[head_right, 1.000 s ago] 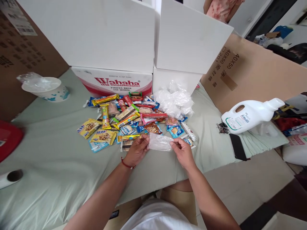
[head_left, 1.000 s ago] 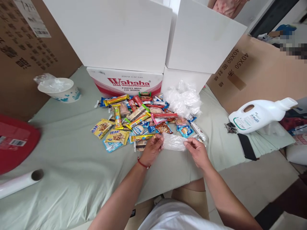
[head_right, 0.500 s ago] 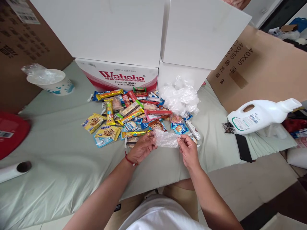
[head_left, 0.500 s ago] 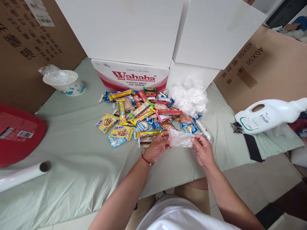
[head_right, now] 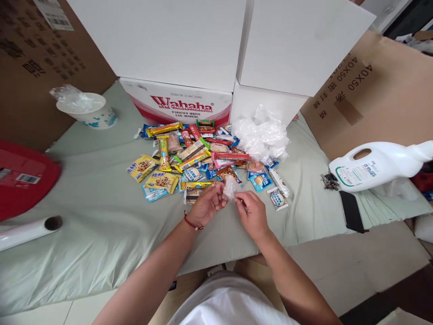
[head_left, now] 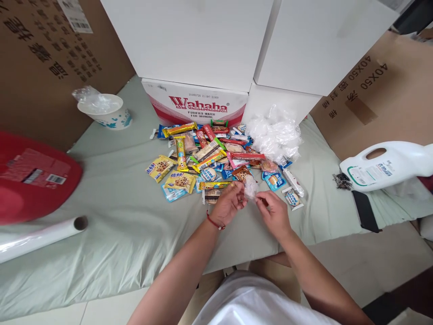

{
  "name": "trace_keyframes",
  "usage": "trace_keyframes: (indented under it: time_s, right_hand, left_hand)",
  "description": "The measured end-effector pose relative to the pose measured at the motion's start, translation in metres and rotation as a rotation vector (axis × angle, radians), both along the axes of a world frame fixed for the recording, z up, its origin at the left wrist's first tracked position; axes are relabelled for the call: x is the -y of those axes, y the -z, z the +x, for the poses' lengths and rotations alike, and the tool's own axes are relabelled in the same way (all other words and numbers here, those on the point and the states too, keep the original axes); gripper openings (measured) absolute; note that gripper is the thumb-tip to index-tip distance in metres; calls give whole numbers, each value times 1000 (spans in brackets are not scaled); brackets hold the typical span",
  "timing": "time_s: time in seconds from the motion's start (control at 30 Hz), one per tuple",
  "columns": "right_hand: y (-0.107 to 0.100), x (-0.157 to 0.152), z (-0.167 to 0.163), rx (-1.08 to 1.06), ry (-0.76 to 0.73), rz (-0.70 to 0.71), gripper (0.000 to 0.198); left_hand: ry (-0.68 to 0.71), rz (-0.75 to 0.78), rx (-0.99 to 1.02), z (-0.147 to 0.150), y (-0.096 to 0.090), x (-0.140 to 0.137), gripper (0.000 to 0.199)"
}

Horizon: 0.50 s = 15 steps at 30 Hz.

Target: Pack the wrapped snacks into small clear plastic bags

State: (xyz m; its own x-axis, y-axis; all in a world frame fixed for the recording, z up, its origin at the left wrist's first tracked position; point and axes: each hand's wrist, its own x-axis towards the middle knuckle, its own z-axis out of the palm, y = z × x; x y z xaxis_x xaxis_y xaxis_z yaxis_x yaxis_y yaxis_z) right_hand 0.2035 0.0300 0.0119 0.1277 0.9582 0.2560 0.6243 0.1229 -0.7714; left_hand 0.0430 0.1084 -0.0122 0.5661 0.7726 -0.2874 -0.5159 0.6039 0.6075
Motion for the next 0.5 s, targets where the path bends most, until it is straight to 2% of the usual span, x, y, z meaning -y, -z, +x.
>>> trace_keyframes:
  time_s: [0.13, 0.23, 0.37, 0.43, 0.5]
  right_hand:
    - [0, -9, -2, -575, 209, -171, 26]
    - [-4, -12, -6, -847, 273, -233, 39]
    - [-5, -12, -12, -873, 283, -237, 41]
    - [-3, -11, -11, -852, 288, -226, 40]
    - [-2, -9, -8, -854, 304, -214, 40]
  left_hand:
    - [-58, 41, -1, -3, -1, -2, 50]
    - [-63, 196, -135, 3, 4, 4, 52]
    - [-64, 428, -369, 12, 13, 11, 69]
    - [-82, 479, -433, 13, 16, 11, 59]
    - [-106, 495, -410, 11, 15, 9, 46]
